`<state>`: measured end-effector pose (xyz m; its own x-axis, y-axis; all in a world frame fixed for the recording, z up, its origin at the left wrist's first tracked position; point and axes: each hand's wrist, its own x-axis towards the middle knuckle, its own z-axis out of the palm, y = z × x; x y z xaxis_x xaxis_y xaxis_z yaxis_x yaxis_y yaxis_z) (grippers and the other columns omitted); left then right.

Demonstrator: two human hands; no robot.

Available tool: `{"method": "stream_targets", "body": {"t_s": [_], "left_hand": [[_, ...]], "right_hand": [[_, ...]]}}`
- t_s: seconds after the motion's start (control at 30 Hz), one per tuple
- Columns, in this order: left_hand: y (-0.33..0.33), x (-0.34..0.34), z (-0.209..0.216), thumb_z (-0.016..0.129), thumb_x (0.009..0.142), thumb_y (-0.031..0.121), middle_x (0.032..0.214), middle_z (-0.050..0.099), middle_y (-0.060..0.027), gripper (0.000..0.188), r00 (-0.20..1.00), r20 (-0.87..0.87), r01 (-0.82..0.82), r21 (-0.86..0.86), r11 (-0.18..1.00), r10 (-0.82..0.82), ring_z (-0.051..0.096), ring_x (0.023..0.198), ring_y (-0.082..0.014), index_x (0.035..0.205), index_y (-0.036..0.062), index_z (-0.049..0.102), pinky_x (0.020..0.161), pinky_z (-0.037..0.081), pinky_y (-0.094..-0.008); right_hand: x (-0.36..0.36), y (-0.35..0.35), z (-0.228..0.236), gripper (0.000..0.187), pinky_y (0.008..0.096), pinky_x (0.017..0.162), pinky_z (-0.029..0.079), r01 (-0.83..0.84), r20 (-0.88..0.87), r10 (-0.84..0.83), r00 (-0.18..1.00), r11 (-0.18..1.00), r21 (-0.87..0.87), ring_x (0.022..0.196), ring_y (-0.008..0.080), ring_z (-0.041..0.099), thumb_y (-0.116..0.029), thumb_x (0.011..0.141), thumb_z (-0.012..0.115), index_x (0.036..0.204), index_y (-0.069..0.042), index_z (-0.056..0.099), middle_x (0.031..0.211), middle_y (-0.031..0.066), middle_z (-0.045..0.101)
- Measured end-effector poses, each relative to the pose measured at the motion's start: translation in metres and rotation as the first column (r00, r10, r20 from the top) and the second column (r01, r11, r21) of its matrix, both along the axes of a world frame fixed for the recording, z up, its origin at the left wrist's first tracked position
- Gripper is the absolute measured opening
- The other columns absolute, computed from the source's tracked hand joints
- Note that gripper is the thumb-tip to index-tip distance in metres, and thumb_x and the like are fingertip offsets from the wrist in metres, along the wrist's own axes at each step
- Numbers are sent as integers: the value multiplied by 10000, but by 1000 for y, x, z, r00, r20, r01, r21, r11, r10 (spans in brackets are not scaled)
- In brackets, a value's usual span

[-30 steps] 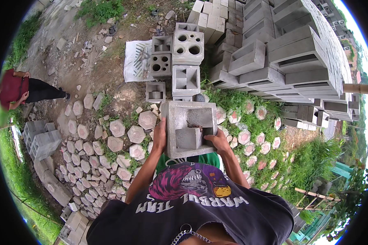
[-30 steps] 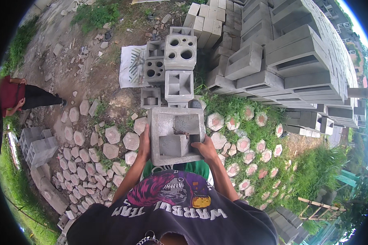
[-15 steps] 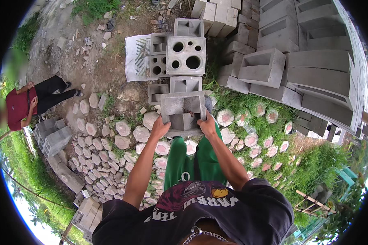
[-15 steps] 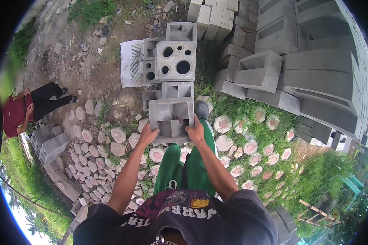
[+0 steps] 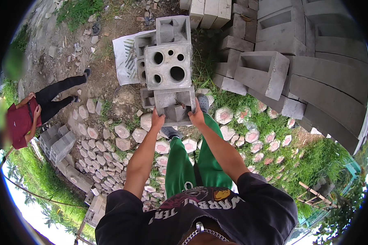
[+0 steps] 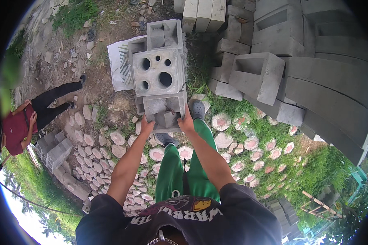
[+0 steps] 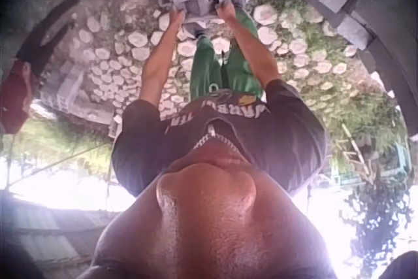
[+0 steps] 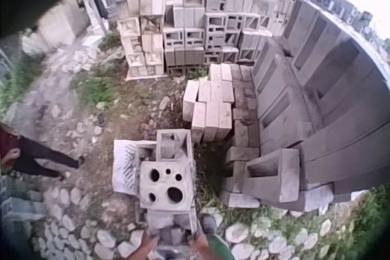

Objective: The person stacks concrete blocks one by one on top of an existing pile in an outdoor yard.

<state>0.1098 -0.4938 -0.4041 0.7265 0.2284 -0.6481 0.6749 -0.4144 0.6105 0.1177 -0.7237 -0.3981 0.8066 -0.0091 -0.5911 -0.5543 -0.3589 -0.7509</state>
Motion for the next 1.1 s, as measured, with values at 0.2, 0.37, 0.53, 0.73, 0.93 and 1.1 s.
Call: {"method": "stream_targets", "body": {"t_s": [0.2, 0.37, 0.53, 0.73, 0.93, 1.1], "left_hand": [[5, 18, 14, 642, 729, 85, 1218, 586, -191, 562, 963, -270, 30, 49, 998, -15, 575, 1102, -343, 1272, 75, 495, 931, 449, -376], [-30, 1, 38, 649, 777, 248, 1290, 531, -249, 646, 996, -57, -48, 296, 954, 68, 516, 1204, -362, 1318, -41, 447, 1021, 401, -390], [-90, -52, 82, 551, 902, 315, 1079, 651, -190, 445, 935, 74, -346, -15, 938, 346, 629, 1004, -263, 1156, -50, 570, 896, 479, -341], [-129, -150, 138, 364, 979, 494, 650, 614, -87, 600, 698, -4, -680, -318, 661, 716, 590, 577, -157, 812, -16, 633, 574, 477, -290], [-108, -324, 120, 249, 967, 600, 465, 466, -45, 769, 475, 85, -788, -402, 466, 876, 452, 439, -132, 597, 7, 570, 446, 358, -284], [-80, -560, 135, 276, 977, 553, 506, 490, -61, 732, 261, 264, -955, -73, 289, 929, 470, 488, -181, 569, 20, 566, 526, 376, -367]], "right_hand": [[13, -17, -2, 967, 392, 1065, 348, -128, -99, 148, 984, 974, 189, 1284, 403, 425, -220, 805, 668, 1491, -76, 1, 1381, 300, 403], [5, -17, 8, 1015, 404, 1015, 390, -211, -390, 255, 885, 965, 153, 1221, 384, 488, -358, 809, 678, 1482, -23, -4, 1317, 292, 471], [-38, -9, 11, 811, 409, 920, 468, -256, -362, 204, 910, 961, -103, 1131, 360, 567, -353, 791, 669, 1430, -11, 304, 1251, 226, 564], [-117, 24, 31, 498, 422, 851, 492, -153, -385, 100, 918, 982, -109, 1037, 340, 621, -281, 780, 623, 1201, -20, 571, 1109, 224, 632], [-238, 66, 58, 263, 334, 622, 490, -208, -482, 348, 804, 924, 321, 705, 191, 580, -268, 839, 592, 958, -35, 622, 829, 80, 609], [-354, 97, 76, 305, 464, 761, 510, -556, -506, 702, 501, 709, 433, 865, 219, 596, -371, 905, 599, 822, -79, 572, 958, 93, 655]]}}
